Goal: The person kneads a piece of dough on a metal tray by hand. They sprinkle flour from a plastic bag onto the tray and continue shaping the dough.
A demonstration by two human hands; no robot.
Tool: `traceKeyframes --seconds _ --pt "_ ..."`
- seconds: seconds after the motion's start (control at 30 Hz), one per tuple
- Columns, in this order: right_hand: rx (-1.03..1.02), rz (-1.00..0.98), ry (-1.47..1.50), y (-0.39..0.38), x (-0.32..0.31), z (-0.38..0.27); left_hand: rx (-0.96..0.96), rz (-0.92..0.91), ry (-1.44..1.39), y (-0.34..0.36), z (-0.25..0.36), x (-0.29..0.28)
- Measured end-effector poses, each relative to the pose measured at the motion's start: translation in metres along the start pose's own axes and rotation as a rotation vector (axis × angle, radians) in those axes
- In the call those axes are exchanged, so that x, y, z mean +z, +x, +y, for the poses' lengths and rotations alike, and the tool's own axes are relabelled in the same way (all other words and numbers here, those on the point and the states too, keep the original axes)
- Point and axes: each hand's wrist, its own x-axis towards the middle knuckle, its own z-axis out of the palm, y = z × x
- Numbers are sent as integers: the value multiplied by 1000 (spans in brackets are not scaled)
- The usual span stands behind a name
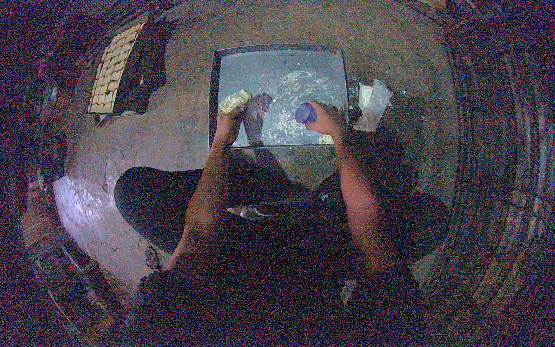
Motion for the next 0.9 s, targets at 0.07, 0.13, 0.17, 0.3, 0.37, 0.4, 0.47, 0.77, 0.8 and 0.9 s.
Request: traceKeyframes --seconds 0.07,0.13,0.17,0.3,0.37,0.4,0.47,0.77,0.8,0.9 --pt "11 32 63 6 -2 -1 22 2 -55 2 3 3" --pt "20 84 116 18 -2 -5 66 -6 -45 4 7 1" --pt "-3 116 125 22 -3 -6 77 30 -34 5 8 1" --pt "-122 272 102 48 -2 -29 111 130 26 4 16 2" --pt "-126 253 169 63 3 -55 129 154 9 7 15 -10" --pt "-79 310 145 69 13 -57 140 104 62 6 20 -4" --pt "-20 239 166 79 31 -82 224 91 223 2 19 -20" --pt "-190 332 139 101 79 -97 181 174 61 -1 11 -14" --pt "-263 384 261 103 83 -101 175 194 140 -2 12 -16" --pt "-242 232 36 77 71 -97 186 165 -109 -4 9 -34"
